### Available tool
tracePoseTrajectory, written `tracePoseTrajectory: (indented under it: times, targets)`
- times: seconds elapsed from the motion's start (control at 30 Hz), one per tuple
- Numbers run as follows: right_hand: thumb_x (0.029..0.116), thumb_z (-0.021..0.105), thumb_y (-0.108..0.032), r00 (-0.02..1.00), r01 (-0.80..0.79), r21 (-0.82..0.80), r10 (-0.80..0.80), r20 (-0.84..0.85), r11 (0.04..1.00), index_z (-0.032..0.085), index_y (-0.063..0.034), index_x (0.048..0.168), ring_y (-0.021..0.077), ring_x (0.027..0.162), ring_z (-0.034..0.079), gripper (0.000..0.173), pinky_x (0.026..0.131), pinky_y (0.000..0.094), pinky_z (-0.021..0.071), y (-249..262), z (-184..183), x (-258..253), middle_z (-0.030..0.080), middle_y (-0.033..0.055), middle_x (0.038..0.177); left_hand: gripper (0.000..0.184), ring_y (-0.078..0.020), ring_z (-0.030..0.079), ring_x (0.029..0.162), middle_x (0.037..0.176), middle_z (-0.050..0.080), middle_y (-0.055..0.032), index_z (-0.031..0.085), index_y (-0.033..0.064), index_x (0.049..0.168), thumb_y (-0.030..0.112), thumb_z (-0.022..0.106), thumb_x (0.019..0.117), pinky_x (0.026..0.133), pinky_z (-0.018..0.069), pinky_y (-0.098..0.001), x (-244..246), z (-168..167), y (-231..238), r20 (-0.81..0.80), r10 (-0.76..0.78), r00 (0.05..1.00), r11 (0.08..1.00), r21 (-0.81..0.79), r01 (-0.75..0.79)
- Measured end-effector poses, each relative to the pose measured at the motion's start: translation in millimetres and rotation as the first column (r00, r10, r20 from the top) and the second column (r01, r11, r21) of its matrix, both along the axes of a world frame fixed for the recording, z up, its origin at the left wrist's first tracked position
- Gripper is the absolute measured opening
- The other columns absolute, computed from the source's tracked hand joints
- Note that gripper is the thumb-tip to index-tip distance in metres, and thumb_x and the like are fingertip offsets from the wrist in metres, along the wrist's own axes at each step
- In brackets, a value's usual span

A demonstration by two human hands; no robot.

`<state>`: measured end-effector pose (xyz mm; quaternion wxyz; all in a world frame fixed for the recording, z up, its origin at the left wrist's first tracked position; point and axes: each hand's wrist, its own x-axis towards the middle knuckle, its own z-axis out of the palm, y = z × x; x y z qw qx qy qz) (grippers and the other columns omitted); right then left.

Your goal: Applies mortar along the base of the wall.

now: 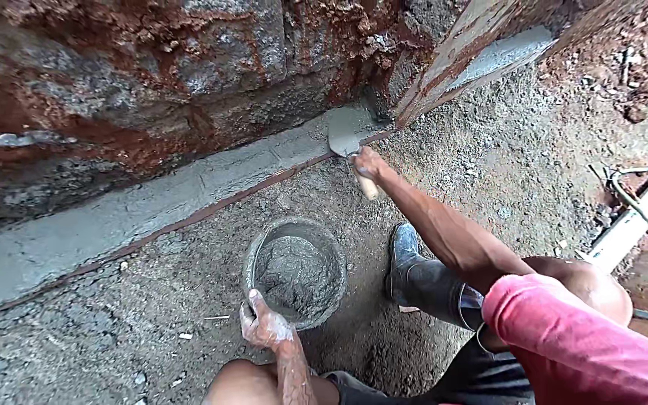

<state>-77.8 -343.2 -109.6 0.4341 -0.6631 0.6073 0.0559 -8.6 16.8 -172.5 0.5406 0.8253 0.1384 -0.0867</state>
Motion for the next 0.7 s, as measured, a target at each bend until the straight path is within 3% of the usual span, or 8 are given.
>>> tracePoseTrajectory:
  times: [0.13, 0.2, 0.37, 0.43, 0.57, 0.63, 0.7]
  targets:
    - [0.1077, 0.053, -0.033, 0.947, -0.275, -0.041, 0.264, -0.182, 0.96, 0.061, 0.001, 0.129, 0.0421, 0.113, 0.065, 0.041, 0.098, 0.0623, 0.0498, 4, -12, -3, 0.065, 0.0272, 0.123, 0.032, -0.0065, 0.063, 0.092, 0.102, 0.069, -0.0123, 0.069, -0.0056, 0.113, 0.024, 0.062, 0.1037, 0.09, 0.049, -0.0258, 0, -2, 2, -0.009, 0.007, 1.0, 1.0, -0.011, -0.007]
    - [0.1068, 0.054, -0.032, 0.946, -0.274, -0.083, 0.253, -0.204, 0.958, 0.062, -0.001, 0.13, 0.0435, 0.112, 0.066, 0.04, 0.096, 0.0638, 0.0509, -12, -18, -20, 0.066, 0.0272, 0.123, 0.031, -0.006, 0.063, 0.093, 0.103, 0.069, -0.0127, 0.069, -0.0066, 0.113, 0.022, 0.062, 0.1037, 0.091, 0.0488, -0.0244, 1, -4, 2, 0.004, 0.009, 1.0, 1.0, -0.029, -0.009]
    - [0.107, 0.053, -0.029, 0.989, -0.094, -0.091, 0.083, -0.121, 0.991, 0.063, 0.0019, 0.128, 0.0407, 0.112, 0.066, 0.039, 0.099, 0.0609, 0.049, -26, -16, -45, 0.066, 0.0276, 0.122, 0.029, -0.0043, 0.063, 0.09, 0.099, 0.069, -0.0114, 0.069, -0.0074, 0.111, 0.02, 0.062, 0.1033, 0.089, 0.0488, -0.0229, 1, -3, 1, 0.025, 0.002, 1.0, 0.999, -0.039, -0.001]
    - [0.1078, 0.052, -0.029, 0.995, -0.078, -0.06, 0.074, -0.065, 0.995, 0.062, -0.0003, 0.129, 0.0358, 0.098, 0.068, 0.037, 0.09, 0.0562, 0.0534, -8, -16, -40, 0.067, 0.0247, 0.115, 0.029, -0.0043, 0.062, 0.091, 0.1, 0.069, -0.0116, 0.069, -0.0075, 0.111, 0.019, 0.062, 0.1033, 0.09, 0.0484, -0.0225, -2, -1, -2, 0.016, 0.003, 1.0, 0.999, -0.042, -0.002]
    - [0.1082, 0.051, -0.031, 0.981, -0.18, -0.026, 0.177, -0.078, 0.983, 0.064, 0.0, 0.125, 0.0397, 0.107, 0.066, 0.037, 0.095, 0.061, 0.0505, 43, -13, -35, 0.067, 0.0257, 0.116, 0.03, -0.0066, 0.063, 0.096, 0.106, 0.07, -0.0139, 0.069, -0.007, 0.114, 0.021, 0.063, 0.103, 0.092, 0.0483, -0.0243, 1, 1, 0, -0.01, 0.014, 1.0, 0.998, -0.061, -0.015]
    - [0.1071, 0.054, -0.033, 0.983, -0.169, -0.041, 0.165, -0.085, 0.985, 0.062, -0.0001, 0.124, 0.0404, 0.103, 0.067, 0.038, 0.091, 0.0616, 0.0512, 73, -6, -53, 0.067, 0.0258, 0.112, 0.031, -0.0075, 0.063, 0.098, 0.108, 0.069, -0.015, 0.067, -0.0082, 0.116, 0.019, 0.063, 0.1025, 0.093, 0.0482, -0.024, -2, 5, -5, -0.029, 0.013, 1.0, 0.995, -0.101, -0.016]
    - [0.1041, 0.061, -0.035, 0.965, -0.243, -0.023, 0.239, -0.109, 0.97, 0.06, -0.0036, 0.133, 0.0401, 0.097, 0.069, 0.042, 0.087, 0.0623, 0.054, 98, 1, -76, 0.068, 0.0253, 0.111, 0.028, -0.0102, 0.064, 0.099, 0.108, 0.069, -0.0172, 0.067, -0.0101, 0.115, 0.014, 0.064, 0.1016, 0.094, 0.0496, -0.0261, -1, 5, -4, -0.014, 0.022, 1.0, 0.991, -0.131, -0.024]
